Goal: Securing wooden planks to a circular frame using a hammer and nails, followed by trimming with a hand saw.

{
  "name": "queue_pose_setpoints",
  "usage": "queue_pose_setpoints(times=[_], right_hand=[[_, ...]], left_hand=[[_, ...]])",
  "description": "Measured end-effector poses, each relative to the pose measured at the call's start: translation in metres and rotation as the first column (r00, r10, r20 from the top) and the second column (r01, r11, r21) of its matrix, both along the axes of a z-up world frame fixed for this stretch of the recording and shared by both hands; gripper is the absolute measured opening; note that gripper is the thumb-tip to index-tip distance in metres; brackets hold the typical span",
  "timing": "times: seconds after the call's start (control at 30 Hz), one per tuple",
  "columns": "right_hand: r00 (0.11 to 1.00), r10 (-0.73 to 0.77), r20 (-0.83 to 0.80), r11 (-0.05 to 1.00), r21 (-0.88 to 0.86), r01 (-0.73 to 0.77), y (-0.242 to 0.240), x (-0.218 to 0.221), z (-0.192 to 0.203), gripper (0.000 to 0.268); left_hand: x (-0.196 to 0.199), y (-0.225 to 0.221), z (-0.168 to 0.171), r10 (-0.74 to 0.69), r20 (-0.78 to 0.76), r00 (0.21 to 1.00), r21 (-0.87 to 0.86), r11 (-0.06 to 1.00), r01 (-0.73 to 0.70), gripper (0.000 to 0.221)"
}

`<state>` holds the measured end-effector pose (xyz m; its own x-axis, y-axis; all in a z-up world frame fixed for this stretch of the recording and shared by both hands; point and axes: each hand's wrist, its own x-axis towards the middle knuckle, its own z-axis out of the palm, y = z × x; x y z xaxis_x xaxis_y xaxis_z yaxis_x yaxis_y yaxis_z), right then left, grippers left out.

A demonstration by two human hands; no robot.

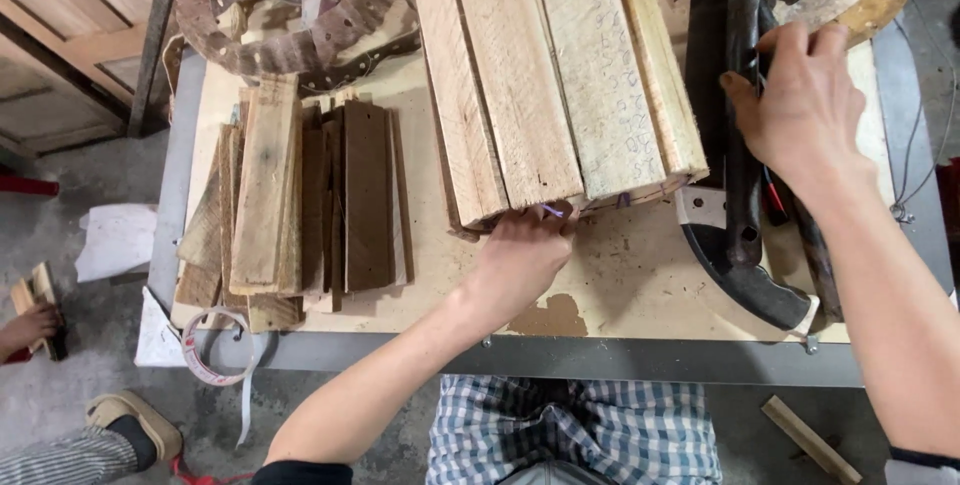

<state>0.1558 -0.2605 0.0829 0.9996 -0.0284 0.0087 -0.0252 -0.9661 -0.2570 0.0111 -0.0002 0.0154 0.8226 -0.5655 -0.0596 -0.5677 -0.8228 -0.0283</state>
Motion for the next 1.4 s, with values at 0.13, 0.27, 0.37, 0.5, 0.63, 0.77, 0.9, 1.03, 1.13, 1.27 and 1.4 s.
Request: queue_pose_setpoints(times=[0.13, 0.27, 0.37, 0.5, 0.63, 0.77, 0.9, 1.03, 1.13, 1.27, 1.4], right_hand=[[0.993, -0.093, -0.078, 0.995, -0.052, 0.089, 0.005, 0.021, -0.013, 0.063], [1.000, -0.027, 0.003, 0.979, -0.202, 0.027, -0.001, 0.036, -0.032, 0.079], [0.999, -0.006, 0.051, 0.981, -0.195, 0.016, -0.003, 0.044, -0.046, 0.068], [0.982, 0.006, 0.187, 0.986, -0.167, 0.025, -0.008, 0.054, -0.068, 0.054], [0.982, -0.027, 0.188, 0.998, -0.055, 0.038, -0.007, 0.052, -0.051, 0.046], [0.973, -0.226, 0.038, 0.933, 0.294, 0.206, -0.021, 0.055, -0.029, 0.035], [0.983, -0.148, 0.105, 0.793, 0.607, 0.055, -0.105, 0.095, -0.065, 0.021], [0.973, -0.060, 0.224, 0.809, 0.582, -0.084, -0.071, 0.047, -0.005, 0.034], [0.983, -0.084, 0.165, 0.949, 0.314, 0.028, -0.050, 0.034, 0.006, 0.048], [0.985, -0.173, 0.010, 0.980, 0.106, 0.171, -0.033, 0.026, -0.007, 0.056], [0.991, -0.023, 0.135, 0.999, -0.041, 0.028, -0.045, 0.027, -0.030, 0.060]], left_hand=[[0.003, 0.000, -0.001, -0.026, -0.034, 0.999, -0.006, 1.000, 0.025, 0.046], [0.001, 0.001, -0.005, -0.031, -0.035, 0.999, 0.103, 0.994, 0.034, 0.051], [0.002, 0.001, 0.003, -0.025, -0.064, 0.998, 0.105, 0.994, 0.031, 0.054], [0.005, 0.002, 0.001, -0.033, -0.006, 0.999, 0.042, 0.999, 0.033, 0.051], [0.006, 0.001, 0.004, -0.033, -0.013, 0.999, 0.035, 0.999, 0.034, 0.060], [0.005, 0.002, 0.003, -0.025, -0.059, 0.998, 0.038, 0.999, 0.028, 0.053], [0.003, 0.002, 0.004, -0.028, -0.110, 0.994, 0.153, 0.987, 0.045, 0.053], [0.003, 0.001, 0.001, -0.008, -0.054, 0.998, 0.101, 0.995, 0.013, 0.052], [0.003, 0.000, 0.003, -0.008, -0.055, 0.998, 0.087, 0.996, 0.013, 0.059], [0.003, 0.000, 0.006, -0.029, -0.113, 0.993, 0.114, 0.993, 0.042, 0.065], [0.003, 0.001, 0.005, -0.037, -0.026, 0.999, 0.059, 0.998, 0.038, 0.060]])
